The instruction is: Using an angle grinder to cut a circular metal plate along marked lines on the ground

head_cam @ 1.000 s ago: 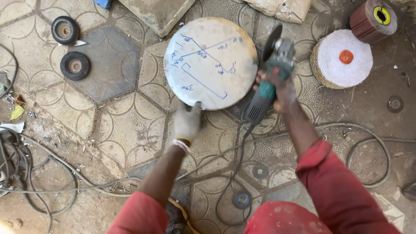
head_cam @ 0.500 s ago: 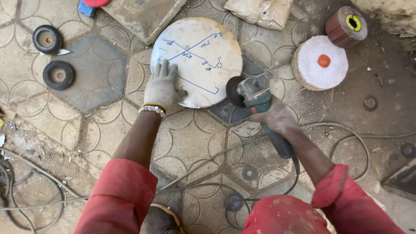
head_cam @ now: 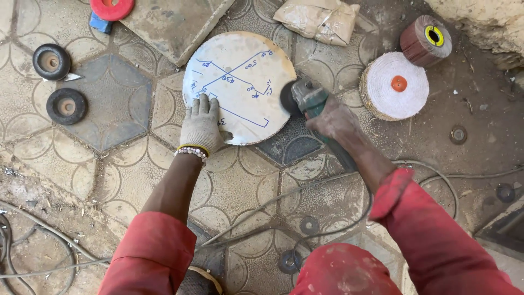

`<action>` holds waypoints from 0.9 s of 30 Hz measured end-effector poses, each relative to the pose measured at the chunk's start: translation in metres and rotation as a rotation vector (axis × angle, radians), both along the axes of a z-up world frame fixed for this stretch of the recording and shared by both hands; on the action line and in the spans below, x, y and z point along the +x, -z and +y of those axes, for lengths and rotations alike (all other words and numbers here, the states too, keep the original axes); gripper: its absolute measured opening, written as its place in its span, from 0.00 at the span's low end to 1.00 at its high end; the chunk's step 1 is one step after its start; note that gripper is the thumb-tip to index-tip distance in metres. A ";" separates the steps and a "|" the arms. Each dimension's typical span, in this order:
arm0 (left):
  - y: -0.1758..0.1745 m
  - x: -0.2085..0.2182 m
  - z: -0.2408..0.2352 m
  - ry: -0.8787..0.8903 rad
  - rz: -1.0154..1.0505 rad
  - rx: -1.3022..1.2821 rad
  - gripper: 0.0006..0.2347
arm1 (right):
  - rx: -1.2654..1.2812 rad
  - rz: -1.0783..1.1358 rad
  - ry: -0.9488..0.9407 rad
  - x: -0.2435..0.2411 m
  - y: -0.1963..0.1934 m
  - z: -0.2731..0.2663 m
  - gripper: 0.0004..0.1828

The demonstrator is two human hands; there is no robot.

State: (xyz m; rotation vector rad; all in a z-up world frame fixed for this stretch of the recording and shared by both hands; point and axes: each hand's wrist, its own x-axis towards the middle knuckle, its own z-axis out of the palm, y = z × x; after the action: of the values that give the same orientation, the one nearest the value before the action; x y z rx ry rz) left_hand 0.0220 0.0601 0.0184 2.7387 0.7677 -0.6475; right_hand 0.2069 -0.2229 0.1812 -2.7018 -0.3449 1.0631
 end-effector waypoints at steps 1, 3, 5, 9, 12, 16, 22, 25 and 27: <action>0.000 0.002 0.000 -0.007 0.004 0.000 0.59 | 0.001 0.004 0.004 0.002 -0.005 0.003 0.48; -0.001 0.004 -0.001 -0.010 0.015 -0.003 0.59 | -0.001 0.014 0.012 0.001 -0.010 0.009 0.50; -0.004 0.005 -0.007 -0.006 0.013 0.033 0.58 | -0.020 0.041 -0.026 -0.004 -0.014 0.015 0.47; 0.002 0.010 -0.005 0.002 0.027 0.054 0.59 | 0.099 0.006 -0.004 0.031 0.023 0.035 0.50; -0.001 0.011 -0.007 -0.008 0.022 0.041 0.59 | 0.076 0.002 -0.071 0.051 0.060 0.026 0.49; -0.005 0.013 -0.009 -0.026 0.038 0.021 0.59 | 0.034 0.062 -0.027 0.033 0.023 0.010 0.45; -0.008 0.015 -0.010 -0.043 0.062 0.019 0.59 | 0.050 0.076 -0.027 0.066 0.050 0.039 0.46; -0.012 0.016 -0.011 -0.044 0.040 0.005 0.58 | 0.056 0.066 -0.024 0.064 0.056 0.021 0.47; -0.008 0.015 -0.009 -0.049 0.040 -0.003 0.58 | 0.055 0.067 -0.028 0.062 0.065 0.012 0.47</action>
State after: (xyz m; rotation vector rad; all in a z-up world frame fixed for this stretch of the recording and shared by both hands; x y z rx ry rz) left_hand 0.0368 0.0511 0.0263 2.7031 0.8395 -0.6946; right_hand 0.2686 -0.2104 0.1166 -2.6137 -0.3948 1.1323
